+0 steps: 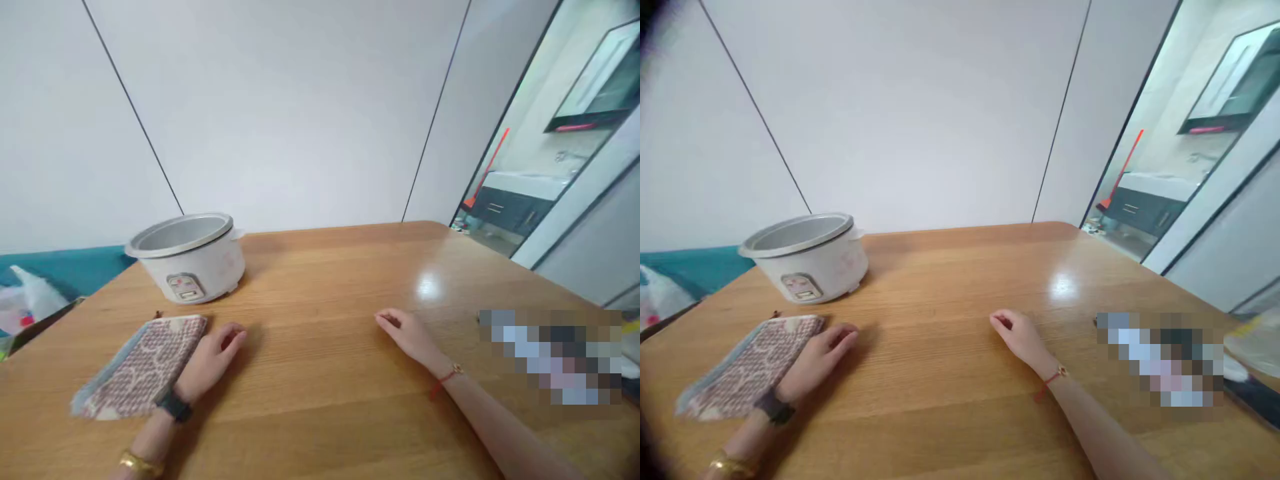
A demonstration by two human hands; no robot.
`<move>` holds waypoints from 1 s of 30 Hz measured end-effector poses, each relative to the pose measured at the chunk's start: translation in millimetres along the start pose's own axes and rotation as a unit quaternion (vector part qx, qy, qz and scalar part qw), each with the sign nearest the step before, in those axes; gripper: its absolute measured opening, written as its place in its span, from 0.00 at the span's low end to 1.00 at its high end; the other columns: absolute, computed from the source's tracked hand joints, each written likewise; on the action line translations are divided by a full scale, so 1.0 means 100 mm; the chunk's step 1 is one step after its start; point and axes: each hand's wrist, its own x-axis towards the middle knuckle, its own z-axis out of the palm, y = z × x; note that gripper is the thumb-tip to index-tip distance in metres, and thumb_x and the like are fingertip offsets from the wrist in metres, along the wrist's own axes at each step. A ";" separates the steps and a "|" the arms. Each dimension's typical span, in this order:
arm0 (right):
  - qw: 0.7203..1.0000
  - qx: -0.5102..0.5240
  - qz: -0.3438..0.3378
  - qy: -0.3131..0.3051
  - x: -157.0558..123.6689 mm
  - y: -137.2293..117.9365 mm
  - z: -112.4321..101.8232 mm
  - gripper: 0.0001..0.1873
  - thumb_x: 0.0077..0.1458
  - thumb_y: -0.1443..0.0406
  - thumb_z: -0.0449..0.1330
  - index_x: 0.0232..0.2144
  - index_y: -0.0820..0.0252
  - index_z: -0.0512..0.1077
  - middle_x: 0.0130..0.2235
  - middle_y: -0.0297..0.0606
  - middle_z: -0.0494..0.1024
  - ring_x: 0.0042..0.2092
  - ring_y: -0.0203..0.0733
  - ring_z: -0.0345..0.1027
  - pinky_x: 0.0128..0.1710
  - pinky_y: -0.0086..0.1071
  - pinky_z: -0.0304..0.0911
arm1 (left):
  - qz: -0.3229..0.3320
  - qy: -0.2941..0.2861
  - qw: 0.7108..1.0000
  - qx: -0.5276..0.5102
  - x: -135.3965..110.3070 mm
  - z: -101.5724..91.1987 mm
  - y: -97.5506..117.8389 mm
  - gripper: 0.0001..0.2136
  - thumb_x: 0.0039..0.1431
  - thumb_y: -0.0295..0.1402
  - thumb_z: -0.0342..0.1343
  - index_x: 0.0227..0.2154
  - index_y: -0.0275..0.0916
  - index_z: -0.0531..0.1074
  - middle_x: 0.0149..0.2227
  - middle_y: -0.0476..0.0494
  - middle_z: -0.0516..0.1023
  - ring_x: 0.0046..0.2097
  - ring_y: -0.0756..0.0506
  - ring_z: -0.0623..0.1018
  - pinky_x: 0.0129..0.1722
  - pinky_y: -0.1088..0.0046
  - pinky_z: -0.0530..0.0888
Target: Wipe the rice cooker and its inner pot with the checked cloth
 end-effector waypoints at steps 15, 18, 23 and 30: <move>1.000 -0.003 0.006 0.021 0.00 -0.01 0.01 0.18 0.59 0.51 0.57 0.34 0.57 0.79 0.39 0.43 0.83 0.41 0.50 0.76 0.45 0.42 0.67 | 0.022 -0.007 1.000 -0.004 -0.01 0.01 -0.04 0.22 0.66 0.52 0.45 0.40 0.40 0.75 0.38 0.43 0.81 0.41 0.40 0.79 0.46 0.62 0.74; 1.000 0.001 0.007 0.025 0.01 0.02 -0.01 0.18 0.59 0.51 0.57 0.34 0.57 0.79 0.39 0.43 0.83 0.41 0.49 0.76 0.44 0.42 0.68 | 0.021 -0.006 1.000 -0.001 -0.01 0.01 -0.04 0.22 0.67 0.52 0.45 0.40 0.40 0.75 0.37 0.43 0.81 0.40 0.40 0.79 0.45 0.63 0.74; 0.998 0.024 0.013 0.052 0.08 0.16 -0.10 0.18 0.56 0.50 0.59 0.34 0.57 0.79 0.38 0.43 0.83 0.40 0.49 0.77 0.44 0.42 0.69 | 0.024 -0.003 1.000 -0.003 -0.01 -0.01 -0.02 0.21 0.66 0.52 0.46 0.39 0.41 0.76 0.37 0.44 0.81 0.40 0.40 0.79 0.44 0.63 0.74; 0.997 0.034 0.010 0.066 0.10 0.22 -0.12 0.18 0.55 0.50 0.59 0.34 0.58 0.79 0.37 0.43 0.83 0.39 0.48 0.77 0.42 0.40 0.70 | 0.023 0.002 1.000 -0.010 0.00 0.00 -0.04 0.21 0.66 0.52 0.46 0.41 0.40 0.74 0.38 0.43 0.81 0.41 0.40 0.79 0.46 0.63 0.73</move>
